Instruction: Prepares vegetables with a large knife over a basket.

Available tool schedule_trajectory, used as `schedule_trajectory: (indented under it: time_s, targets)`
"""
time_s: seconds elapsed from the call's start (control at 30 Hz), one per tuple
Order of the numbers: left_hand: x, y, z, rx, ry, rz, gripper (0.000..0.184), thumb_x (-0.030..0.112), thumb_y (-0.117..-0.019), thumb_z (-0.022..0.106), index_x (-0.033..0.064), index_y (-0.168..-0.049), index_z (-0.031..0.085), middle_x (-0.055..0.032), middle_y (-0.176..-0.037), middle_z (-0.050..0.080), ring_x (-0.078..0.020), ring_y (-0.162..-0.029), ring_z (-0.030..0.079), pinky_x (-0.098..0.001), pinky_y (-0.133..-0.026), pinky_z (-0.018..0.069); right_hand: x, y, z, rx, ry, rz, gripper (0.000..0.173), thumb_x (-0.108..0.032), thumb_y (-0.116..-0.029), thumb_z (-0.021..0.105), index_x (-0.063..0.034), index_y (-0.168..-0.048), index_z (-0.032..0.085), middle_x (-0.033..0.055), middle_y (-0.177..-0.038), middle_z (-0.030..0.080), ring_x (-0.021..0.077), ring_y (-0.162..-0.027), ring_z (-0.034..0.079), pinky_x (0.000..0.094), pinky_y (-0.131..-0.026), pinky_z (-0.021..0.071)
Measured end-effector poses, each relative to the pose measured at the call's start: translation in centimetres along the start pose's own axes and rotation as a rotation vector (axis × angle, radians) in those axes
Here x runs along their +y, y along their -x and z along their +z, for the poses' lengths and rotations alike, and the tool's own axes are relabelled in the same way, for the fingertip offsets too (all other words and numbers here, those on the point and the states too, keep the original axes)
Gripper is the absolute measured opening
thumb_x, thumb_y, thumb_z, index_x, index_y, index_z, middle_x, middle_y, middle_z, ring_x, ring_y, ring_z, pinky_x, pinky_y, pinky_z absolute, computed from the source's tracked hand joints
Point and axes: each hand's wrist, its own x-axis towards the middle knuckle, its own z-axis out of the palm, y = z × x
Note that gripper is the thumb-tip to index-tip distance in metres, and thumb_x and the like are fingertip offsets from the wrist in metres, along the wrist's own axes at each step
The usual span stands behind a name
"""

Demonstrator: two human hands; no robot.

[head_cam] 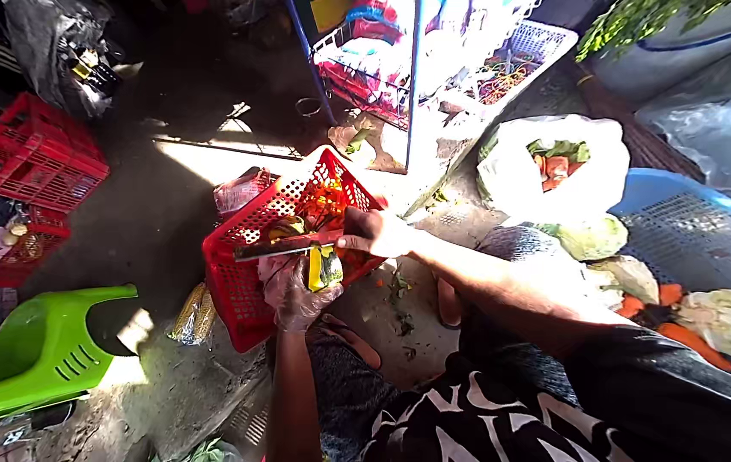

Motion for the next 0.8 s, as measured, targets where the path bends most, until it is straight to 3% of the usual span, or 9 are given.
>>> schedule_trajectory:
  time_s: [0.13, 0.23, 0.33, 0.4, 0.47, 0.53, 0.6, 0.7, 0.8]
  targets:
    - [-0.5, 0.3, 0.6, 0.051, 0.202, 0.077, 0.083, 0.013, -0.067, 0.087, -0.018, -0.132, 0.045, -0.0104, -0.119, 0.067, -0.0009, -0.108, 0.064, -0.0202, -0.098, 0.053, 2.1, -1.9, -0.5, 0.016, 0.128, 0.2, 0.065, -0.062, -0.1003, 0.053, -0.0064, -0.133, 0.057, 0.0206, -0.094, 0.07, 0.0414, -0.092, 0.07, 0.0653, -0.079, 0.0527]
    - [-1.0, -0.9, 1.6, 0.185, 0.338, -0.036, 0.08, 0.014, -0.0705, 0.079, -0.0144, -0.135, 0.041, -0.0123, -0.112, 0.067, -0.0091, -0.102, 0.067, -0.0275, -0.092, 0.0568, 0.9, -0.3, -0.2, 0.072, 0.031, 0.094, 0.056, -0.061, -0.098, 0.057, -0.0085, -0.118, 0.06, 0.0117, -0.079, 0.065, 0.0315, -0.077, 0.067, 0.0584, -0.07, 0.0531]
    - [-1.7, -1.6, 1.6, 0.207, 0.526, -0.165, 0.055, 0.001, -0.0726, 0.077, -0.0048, -0.121, 0.051, -0.0053, -0.099, 0.07, -0.0098, -0.091, 0.07, -0.0296, -0.085, 0.06, -1.3, 2.1, 0.7, 0.103, 0.106, -0.123, 0.063, -0.064, -0.0962, 0.056, -0.0028, -0.11, 0.063, 0.0111, -0.072, 0.063, 0.0318, -0.071, 0.067, 0.057, -0.065, 0.0525]
    - [-3.3, -1.2, 1.4, 0.219, 0.635, -0.206, 0.023, -0.004, -0.0891, 0.061, -0.0013, -0.112, 0.061, -0.0012, -0.094, 0.07, -0.0053, -0.089, 0.066, -0.0246, -0.084, 0.0559, -1.4, 2.9, 1.9, 0.201, 0.259, -0.315, 0.073, -0.071, -0.0968, 0.046, -0.0012, -0.099, 0.066, 0.0114, -0.066, 0.062, 0.0319, -0.064, 0.067, 0.0536, -0.057, 0.052]
    - [-4.2, -1.1, 1.6, 0.266, 0.837, -0.108, 0.024, 0.008, -0.1049, 0.039, 0.0048, -0.117, 0.059, 0.0034, -0.098, 0.068, -0.0001, -0.093, 0.064, -0.0203, -0.086, 0.0542, -0.7, 2.7, 3.0, 0.324, 0.401, -0.484, 0.08, -0.075, -0.0993, 0.031, -0.0037, -0.09, 0.066, 0.0092, -0.062, 0.06, 0.0284, -0.059, 0.066, 0.0477, -0.051, 0.0521]
    - [-3.7, -0.8, 1.8, 0.321, 0.796, -0.086, 0.025, 0.003, -0.1046, 0.037, -0.0026, -0.123, 0.053, 0.0015, -0.1, 0.062, 0.0017, -0.094, 0.059, -0.0179, -0.086, 0.0506, 0.1, 2.1, 3.7, 0.397, 0.47, -0.56, 0.08, -0.073, -0.1008, 0.028, -0.0038, -0.085, 0.065, 0.0089, -0.059, 0.059, 0.0279, -0.057, 0.066, 0.0461, -0.051, 0.0534]
    - [-2.4, -0.7, 1.7, 0.363, 0.694, -0.216, 0.023, -0.004, -0.0995, 0.04, -0.0031, -0.117, 0.054, 0.0011, -0.094, 0.062, 0.0019, -0.087, 0.059, -0.0166, -0.081, 0.0511, 0.8, 1.6, 3.9, 0.395, 0.467, -0.555, 0.077, -0.071, -0.1003, 0.033, -0.0026, -0.084, 0.066, 0.0094, -0.059, 0.059, 0.0287, -0.057, 0.066, 0.0469, -0.051, 0.0535]
    - [-1.1, -1.4, 1.4, 0.252, 0.523, -0.394, 0.021, -0.012, -0.0893, 0.055, 0.0006, -0.106, 0.06, 0.0002, -0.087, 0.066, -0.0036, -0.081, 0.063, -0.0228, -0.077, 0.0552, 1.7, 1.1, 3.2, 0.292, 0.394, -0.369, 0.077, -0.072, -0.0972, 0.04, 0.0005, -0.096, 0.068, 0.0123, -0.062, 0.062, 0.0348, -0.059, 0.068, 0.0544, -0.051, 0.0525]
    - [-0.3, -2.2, 1.3, 0.209, 0.537, -0.344, 0.028, -0.013, -0.0856, 0.06, 0.0016, -0.11, 0.057, 0.0004, -0.092, 0.068, -0.0059, -0.088, 0.067, -0.0263, -0.083, 0.0576, 2.0, 0.8, 2.5, 0.183, 0.337, -0.17, 0.074, -0.07, -0.0957, 0.047, 0.0009, -0.105, 0.067, 0.0154, -0.069, 0.065, 0.04, -0.068, 0.069, 0.0601, -0.059, 0.0525]
